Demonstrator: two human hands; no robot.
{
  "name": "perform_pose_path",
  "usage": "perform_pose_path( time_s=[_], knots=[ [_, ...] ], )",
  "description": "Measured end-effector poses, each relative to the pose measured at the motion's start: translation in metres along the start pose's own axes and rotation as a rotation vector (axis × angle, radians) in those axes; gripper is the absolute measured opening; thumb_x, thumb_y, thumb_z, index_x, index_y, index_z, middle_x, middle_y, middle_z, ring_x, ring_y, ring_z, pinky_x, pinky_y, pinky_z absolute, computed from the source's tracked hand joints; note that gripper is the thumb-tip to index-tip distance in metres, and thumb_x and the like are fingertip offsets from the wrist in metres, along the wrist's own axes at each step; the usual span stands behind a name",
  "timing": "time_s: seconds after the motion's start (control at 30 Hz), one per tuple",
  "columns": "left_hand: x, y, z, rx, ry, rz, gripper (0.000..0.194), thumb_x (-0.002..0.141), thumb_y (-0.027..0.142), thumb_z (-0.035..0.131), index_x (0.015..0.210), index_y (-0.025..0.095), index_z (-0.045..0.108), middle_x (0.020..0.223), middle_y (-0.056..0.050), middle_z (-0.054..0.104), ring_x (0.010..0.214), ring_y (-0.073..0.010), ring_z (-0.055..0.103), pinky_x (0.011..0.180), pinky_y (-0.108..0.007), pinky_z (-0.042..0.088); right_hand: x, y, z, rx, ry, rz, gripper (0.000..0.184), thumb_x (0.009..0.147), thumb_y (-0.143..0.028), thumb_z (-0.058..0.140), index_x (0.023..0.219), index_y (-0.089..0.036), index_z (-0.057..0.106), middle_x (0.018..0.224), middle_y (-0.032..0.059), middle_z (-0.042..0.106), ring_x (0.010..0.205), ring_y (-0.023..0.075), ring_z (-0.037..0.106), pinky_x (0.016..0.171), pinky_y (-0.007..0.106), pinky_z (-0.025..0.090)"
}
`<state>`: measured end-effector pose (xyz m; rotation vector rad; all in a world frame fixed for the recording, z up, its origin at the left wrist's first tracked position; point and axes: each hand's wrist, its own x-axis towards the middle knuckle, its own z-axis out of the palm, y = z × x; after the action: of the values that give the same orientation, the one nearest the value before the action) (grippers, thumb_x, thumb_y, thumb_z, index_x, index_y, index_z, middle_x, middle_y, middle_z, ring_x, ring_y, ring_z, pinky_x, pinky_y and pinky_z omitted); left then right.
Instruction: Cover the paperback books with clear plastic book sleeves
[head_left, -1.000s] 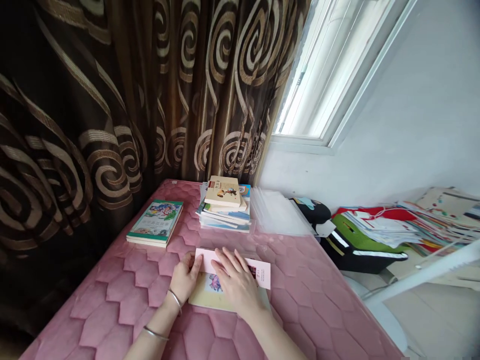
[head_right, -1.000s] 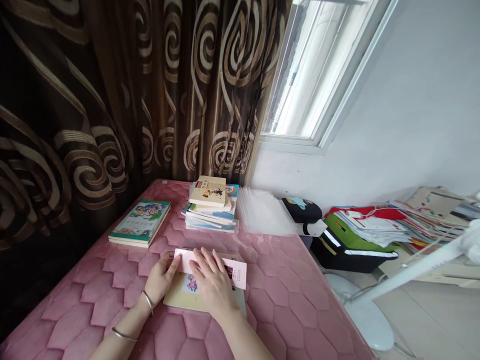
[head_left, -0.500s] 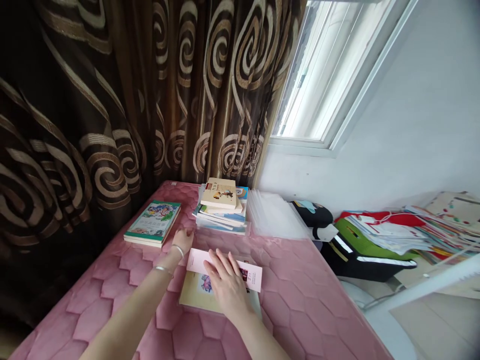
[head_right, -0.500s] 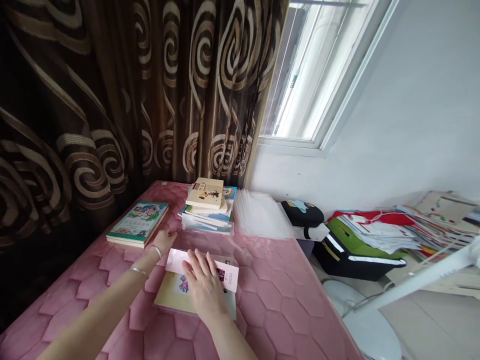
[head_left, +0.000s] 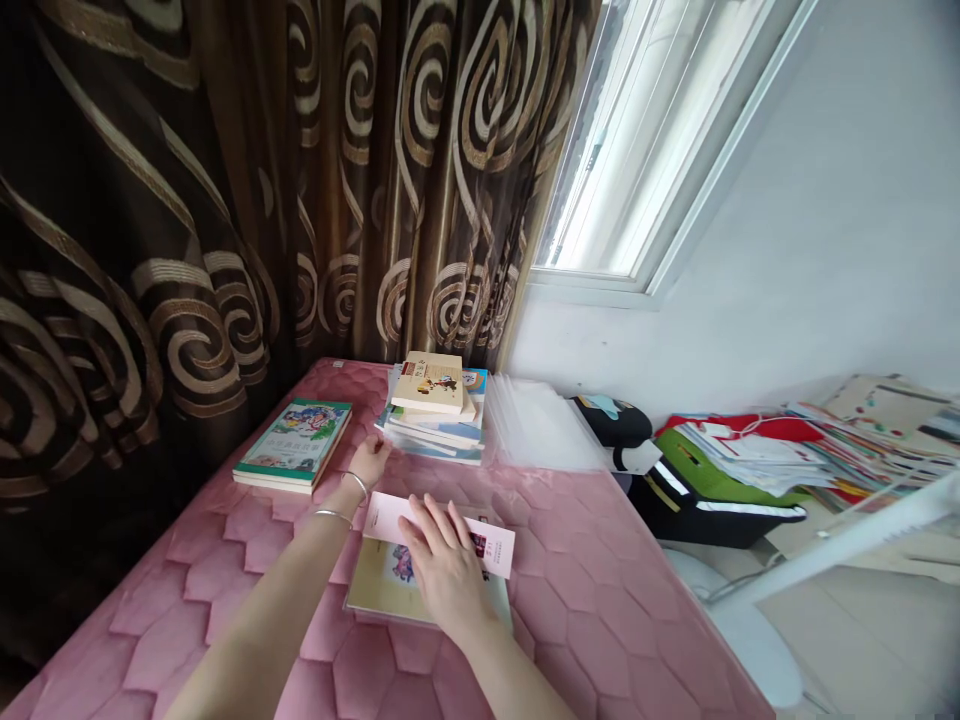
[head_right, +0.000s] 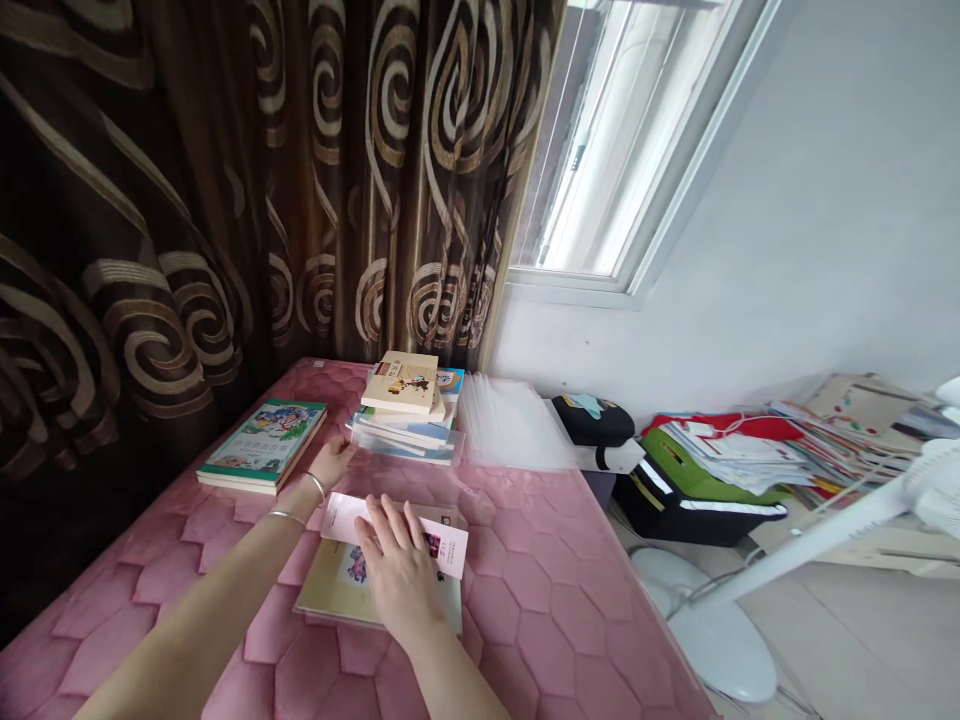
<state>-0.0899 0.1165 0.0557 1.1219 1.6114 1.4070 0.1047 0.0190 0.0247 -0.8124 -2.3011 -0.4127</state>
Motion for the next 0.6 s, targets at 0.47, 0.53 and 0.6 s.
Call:
perform_pose_path(
  time_s=[0.47, 0.53, 0.6],
  knots=[
    [-0.072, -0.021, -0.008, -0.487, 0.055, -0.04, 0.046, 0.059, 0.06, 0.071, 0.073, 0.02, 0.053, 0.056, 0.001, 0.065, 0.046, -0.0154, 0.06, 0.044, -0.025, 0.044, -0.001, -0.004, -0.002, 0.028, -0.01, -0.003, 0.038, 0.091, -0.027, 0.051, 0.129, -0.025, 0.054, 0.138, 0.0018, 0.052, 0.129, 0.0228, 0.04, 0.113, 0.046, 0.021],
    [-0.073, -0.023, -0.007, -0.501, 0.093, -0.035, 0.044, 0.057, 0.057, 0.073, 0.071, 0.019, 0.054, 0.053, 0.005, 0.061, 0.044, -0.0116, 0.055, 0.043, -0.021, 0.04, -0.001, -0.004, 0.0, 0.026, -0.015, -0.003, 0.037, 0.091, -0.028, 0.051, 0.128, -0.025, 0.054, 0.138, 0.0017, 0.052, 0.129, 0.0234, 0.041, 0.113, 0.046, 0.021],
    [-0.075, -0.024, -0.006, -0.504, 0.113, -0.024, 0.042, 0.056, 0.054, 0.075, 0.068, 0.019, 0.055, 0.052, 0.006, 0.058, 0.044, -0.0097, 0.051, 0.043, -0.02, 0.037, -0.001, -0.004, 0.001, 0.028, -0.024, 0.001, 0.037, 0.091, -0.028, 0.051, 0.128, -0.024, 0.054, 0.138, 0.0019, 0.052, 0.128, 0.0238, 0.041, 0.113, 0.047, 0.021]
  ],
)
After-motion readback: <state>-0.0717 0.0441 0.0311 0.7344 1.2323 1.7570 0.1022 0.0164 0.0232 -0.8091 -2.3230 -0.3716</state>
